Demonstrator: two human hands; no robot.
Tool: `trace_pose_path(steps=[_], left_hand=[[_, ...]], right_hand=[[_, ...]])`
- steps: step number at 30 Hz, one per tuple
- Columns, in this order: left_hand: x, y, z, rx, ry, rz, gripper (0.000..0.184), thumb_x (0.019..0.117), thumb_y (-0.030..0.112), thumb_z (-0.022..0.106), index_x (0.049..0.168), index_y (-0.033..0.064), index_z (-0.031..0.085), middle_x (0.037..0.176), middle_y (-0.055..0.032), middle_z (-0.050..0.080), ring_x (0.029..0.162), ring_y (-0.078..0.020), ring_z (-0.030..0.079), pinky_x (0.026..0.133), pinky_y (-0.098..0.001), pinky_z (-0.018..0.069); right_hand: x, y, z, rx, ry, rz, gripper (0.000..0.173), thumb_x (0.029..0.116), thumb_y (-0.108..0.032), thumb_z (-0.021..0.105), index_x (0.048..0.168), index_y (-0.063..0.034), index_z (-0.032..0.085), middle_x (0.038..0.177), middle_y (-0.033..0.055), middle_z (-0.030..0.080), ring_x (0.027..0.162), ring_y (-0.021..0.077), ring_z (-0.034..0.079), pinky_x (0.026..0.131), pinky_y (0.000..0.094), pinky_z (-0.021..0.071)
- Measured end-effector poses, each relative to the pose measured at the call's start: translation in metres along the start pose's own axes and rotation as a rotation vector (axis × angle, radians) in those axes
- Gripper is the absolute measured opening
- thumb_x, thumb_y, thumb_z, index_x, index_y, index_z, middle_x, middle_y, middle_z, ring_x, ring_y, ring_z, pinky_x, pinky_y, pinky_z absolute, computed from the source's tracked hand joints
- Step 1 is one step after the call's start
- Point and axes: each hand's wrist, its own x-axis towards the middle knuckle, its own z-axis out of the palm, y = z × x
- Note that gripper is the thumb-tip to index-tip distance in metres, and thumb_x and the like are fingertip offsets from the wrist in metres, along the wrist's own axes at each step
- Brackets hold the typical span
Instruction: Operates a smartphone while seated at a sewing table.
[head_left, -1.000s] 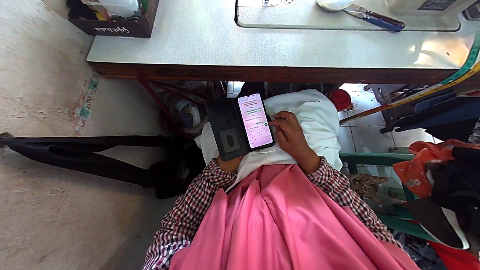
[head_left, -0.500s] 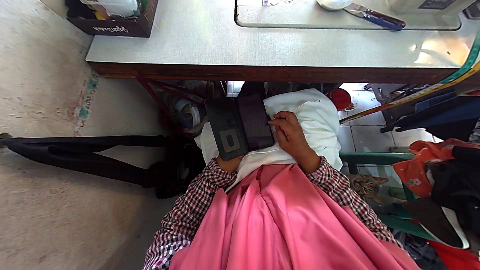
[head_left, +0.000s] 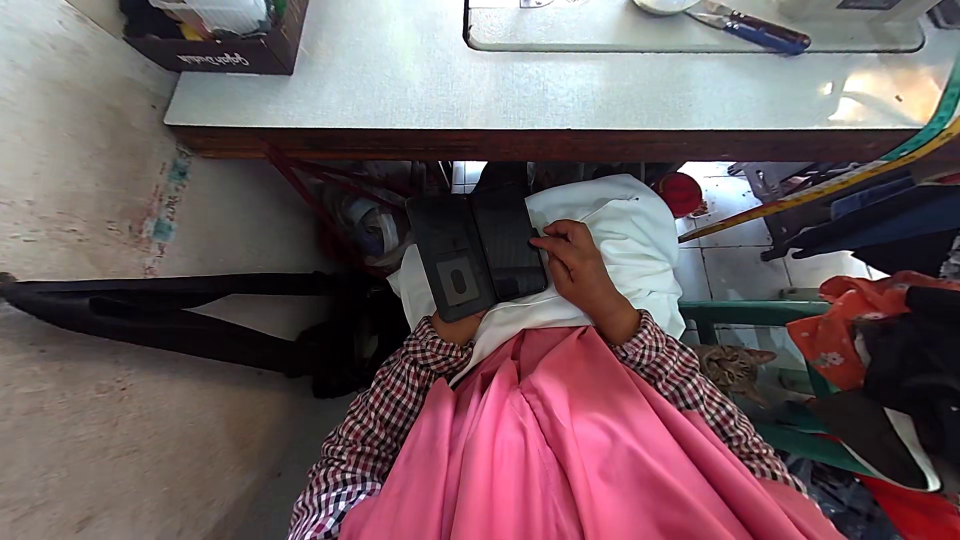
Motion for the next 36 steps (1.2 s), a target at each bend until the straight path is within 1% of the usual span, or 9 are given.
trace_pose_path(steps=[3,5,7,9,14,19,23,29,36], left_hand=[[-0.001,0.001,0.001,-0.069,-0.015,0.002,0.021,0.0828,-0.016,0.062,0.098,-0.0017,0.059,0.081,0.0059,0.065,0.08,0.0039,0.062,0.078,-0.0143,0.0511],[-0.002,0.003,0.002,-0.147,-0.004,-0.027,0.024,0.0836,-0.019,0.059,0.098,0.0,0.057,0.081,0.0062,0.065,0.08,0.003,0.062,0.077,-0.0154,0.052],[-0.002,0.005,0.003,-0.094,0.015,-0.035,0.023,0.0834,-0.019,0.061,0.099,-0.0019,0.058,0.081,0.0056,0.065,0.079,0.003,0.062,0.077,-0.0152,0.0517],[-0.002,0.007,0.002,-0.042,0.009,-0.041,0.022,0.0838,-0.018,0.062,0.1,-0.0035,0.058,0.082,0.0052,0.064,0.081,0.0034,0.062,0.078,-0.0147,0.051],[-0.002,0.008,0.002,-0.171,-0.023,-0.053,0.027,0.0839,-0.021,0.057,0.097,0.0024,0.057,0.08,0.0079,0.065,0.079,0.0037,0.063,0.077,-0.0148,0.0522],[-0.002,0.008,0.001,0.019,-0.005,-0.025,0.022,0.0828,-0.017,0.065,0.098,-0.0024,0.06,0.08,0.006,0.065,0.08,0.0042,0.062,0.078,-0.0143,0.0511],[-0.002,0.003,0.003,-0.256,0.027,-0.077,0.025,0.0862,-0.021,0.053,0.097,0.0018,0.056,0.078,0.0057,0.064,0.077,0.0018,0.062,0.075,-0.0162,0.0522],[-0.003,0.011,0.003,0.131,0.05,-0.064,0.016,0.0858,-0.014,0.065,0.101,-0.0091,0.06,0.083,0.0002,0.064,0.08,0.0024,0.06,0.078,-0.0148,0.0488],[-0.004,0.013,0.005,0.24,0.087,-0.055,0.017,0.0839,-0.011,0.07,0.099,-0.0099,0.061,0.081,-0.0012,0.064,0.079,0.0026,0.059,0.077,-0.0148,0.0482]], right_hand=[[0.003,-0.002,0.0,-0.034,-0.044,0.04,0.038,0.0902,0.004,0.051,0.12,-0.0012,0.074,0.119,0.0243,0.064,0.112,0.0386,0.06,0.098,0.0464,0.0503],[0.003,-0.002,0.0,-0.041,-0.047,0.05,0.041,0.0904,0.005,0.05,0.124,-0.0022,0.073,0.119,0.0237,0.063,0.111,0.038,0.06,0.097,0.0464,0.0504],[0.003,0.0,0.001,-0.037,-0.03,0.044,0.04,0.0921,0.004,0.05,0.124,-0.0019,0.072,0.118,0.0235,0.063,0.111,0.0373,0.06,0.098,0.0453,0.0503],[0.002,0.003,0.003,-0.016,0.007,0.029,0.038,0.0931,0.003,0.05,0.122,-0.0006,0.073,0.117,0.0243,0.064,0.111,0.0369,0.061,0.099,0.0438,0.0503],[0.0,0.004,0.002,0.017,0.034,0.014,0.032,0.0936,0.002,0.051,0.116,0.0017,0.073,0.115,0.0241,0.064,0.112,0.0343,0.061,0.1,0.0402,0.0501],[-0.003,0.003,0.0,0.059,0.049,-0.014,0.026,0.0925,0.003,0.051,0.103,0.0024,0.074,0.114,0.024,0.065,0.112,0.0329,0.061,0.101,0.0378,0.0494],[-0.004,0.003,-0.001,0.073,0.051,-0.038,0.025,0.0915,0.004,0.051,0.098,0.0015,0.075,0.111,0.0235,0.065,0.109,0.0316,0.062,0.099,0.0359,0.0497],[-0.006,-0.002,-0.006,0.073,0.076,-0.098,0.024,0.0891,0.004,0.053,0.09,0.001,0.077,0.104,0.0213,0.068,0.103,0.0301,0.064,0.095,0.0344,0.0515],[-0.007,-0.002,-0.007,0.084,0.05,-0.146,0.022,0.0875,0.005,0.056,0.086,-0.0004,0.077,0.098,0.0184,0.068,0.101,0.0281,0.064,0.092,0.0348,0.0527]])
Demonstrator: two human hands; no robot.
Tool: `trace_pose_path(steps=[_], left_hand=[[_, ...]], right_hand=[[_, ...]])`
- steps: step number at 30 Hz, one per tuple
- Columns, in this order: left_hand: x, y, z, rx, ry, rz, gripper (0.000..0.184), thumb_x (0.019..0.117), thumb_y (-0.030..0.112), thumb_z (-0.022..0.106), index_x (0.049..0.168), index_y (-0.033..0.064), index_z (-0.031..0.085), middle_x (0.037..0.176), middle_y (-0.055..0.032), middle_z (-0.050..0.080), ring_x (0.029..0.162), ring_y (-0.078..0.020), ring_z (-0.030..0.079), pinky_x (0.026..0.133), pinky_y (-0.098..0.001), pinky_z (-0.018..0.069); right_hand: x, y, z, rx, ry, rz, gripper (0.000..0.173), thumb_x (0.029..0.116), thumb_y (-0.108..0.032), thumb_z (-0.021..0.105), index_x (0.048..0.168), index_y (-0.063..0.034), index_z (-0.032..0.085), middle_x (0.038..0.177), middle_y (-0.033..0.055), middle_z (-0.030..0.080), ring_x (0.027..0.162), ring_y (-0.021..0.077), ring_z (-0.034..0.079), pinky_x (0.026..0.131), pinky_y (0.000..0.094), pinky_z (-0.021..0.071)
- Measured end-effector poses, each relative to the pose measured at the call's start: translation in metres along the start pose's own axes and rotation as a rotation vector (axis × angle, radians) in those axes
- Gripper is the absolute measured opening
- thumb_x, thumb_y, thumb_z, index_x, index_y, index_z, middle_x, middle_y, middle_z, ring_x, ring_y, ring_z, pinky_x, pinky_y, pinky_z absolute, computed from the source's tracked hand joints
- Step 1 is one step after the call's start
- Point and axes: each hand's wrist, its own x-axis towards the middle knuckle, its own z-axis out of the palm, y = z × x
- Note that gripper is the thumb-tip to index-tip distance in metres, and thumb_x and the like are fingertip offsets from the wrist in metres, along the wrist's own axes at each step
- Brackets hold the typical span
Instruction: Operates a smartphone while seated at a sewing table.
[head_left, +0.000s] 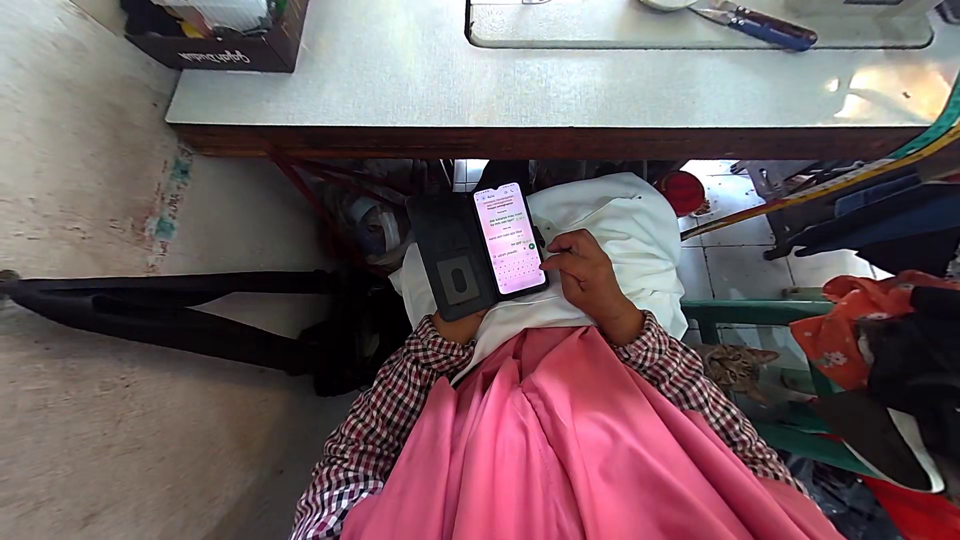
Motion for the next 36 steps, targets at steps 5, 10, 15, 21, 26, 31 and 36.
trace_pose_path(steps=[5,10,15,21,26,31,36], left_hand=[[0.001,-0.006,0.001,-0.172,-0.022,0.066,0.017,0.0833,-0.014,0.066,0.097,-0.0056,0.059,0.08,0.0035,0.064,0.079,0.0057,0.06,0.076,-0.0122,0.0492],[0.004,-0.009,-0.005,0.04,-0.087,0.145,0.018,0.0837,-0.005,0.072,0.098,-0.0107,0.062,0.084,-0.0006,0.066,0.082,0.007,0.059,0.079,-0.0096,0.0458],[0.007,-0.011,-0.007,0.028,-0.123,0.15,0.017,0.0831,-0.005,0.072,0.097,-0.0083,0.062,0.082,0.0015,0.066,0.081,0.0075,0.059,0.079,-0.0096,0.0469],[0.004,-0.01,-0.004,0.028,-0.07,0.137,0.019,0.0825,-0.005,0.073,0.097,-0.0101,0.062,0.082,0.0001,0.066,0.081,0.0069,0.06,0.079,-0.0103,0.0472],[0.001,-0.002,-0.002,0.119,-0.01,0.053,0.023,0.0833,-0.004,0.074,0.101,-0.0133,0.062,0.085,-0.0043,0.066,0.082,0.0054,0.059,0.08,-0.0109,0.046],[0.003,-0.005,-0.004,0.187,-0.05,0.104,0.026,0.0838,0.0,0.075,0.102,-0.0128,0.063,0.088,-0.0061,0.067,0.084,0.0042,0.059,0.081,-0.0114,0.0453],[0.004,-0.007,-0.002,-0.001,-0.057,0.072,0.017,0.0841,-0.008,0.071,0.098,-0.0091,0.061,0.082,0.0,0.065,0.08,0.005,0.059,0.078,-0.012,0.0477]], right_hand=[[-0.001,0.003,0.002,-0.024,-0.039,-0.028,0.024,0.0885,0.004,0.056,0.087,-0.0021,0.078,0.097,0.0171,0.069,0.099,0.0278,0.064,0.091,0.0352,0.0526],[-0.001,0.004,0.002,-0.051,-0.061,-0.039,0.023,0.0872,0.004,0.056,0.086,-0.0023,0.079,0.097,0.0167,0.07,0.099,0.0288,0.065,0.091,0.0368,0.0531],[-0.001,0.004,0.003,-0.05,-0.057,-0.043,0.023,0.0871,0.004,0.056,0.085,-0.002,0.078,0.097,0.0169,0.07,0.1,0.029,0.065,0.091,0.0367,0.0534],[-0.001,0.004,0.003,-0.048,-0.056,-0.037,0.023,0.0871,0.004,0.056,0.085,-0.0023,0.078,0.097,0.0165,0.07,0.099,0.0287,0.065,0.09,0.0366,0.0536],[-0.001,0.004,0.003,-0.045,-0.061,-0.033,0.023,0.0868,0.005,0.056,0.085,-0.0022,0.078,0.096,0.0163,0.07,0.098,0.0284,0.065,0.09,0.0364,0.0538],[-0.001,0.005,0.003,-0.043,-0.06,-0.037,0.023,0.0864,0.005,0.056,0.085,-0.002,0.078,0.096,0.0162,0.07,0.098,0.0282,0.065,0.09,0.0358,0.0538],[-0.001,0.005,0.003,-0.046,-0.058,-0.041,0.023,0.0868,0.005,0.056,0.085,-0.002,0.078,0.095,0.0161,0.07,0.098,0.028,0.065,0.09,0.0357,0.0538]])
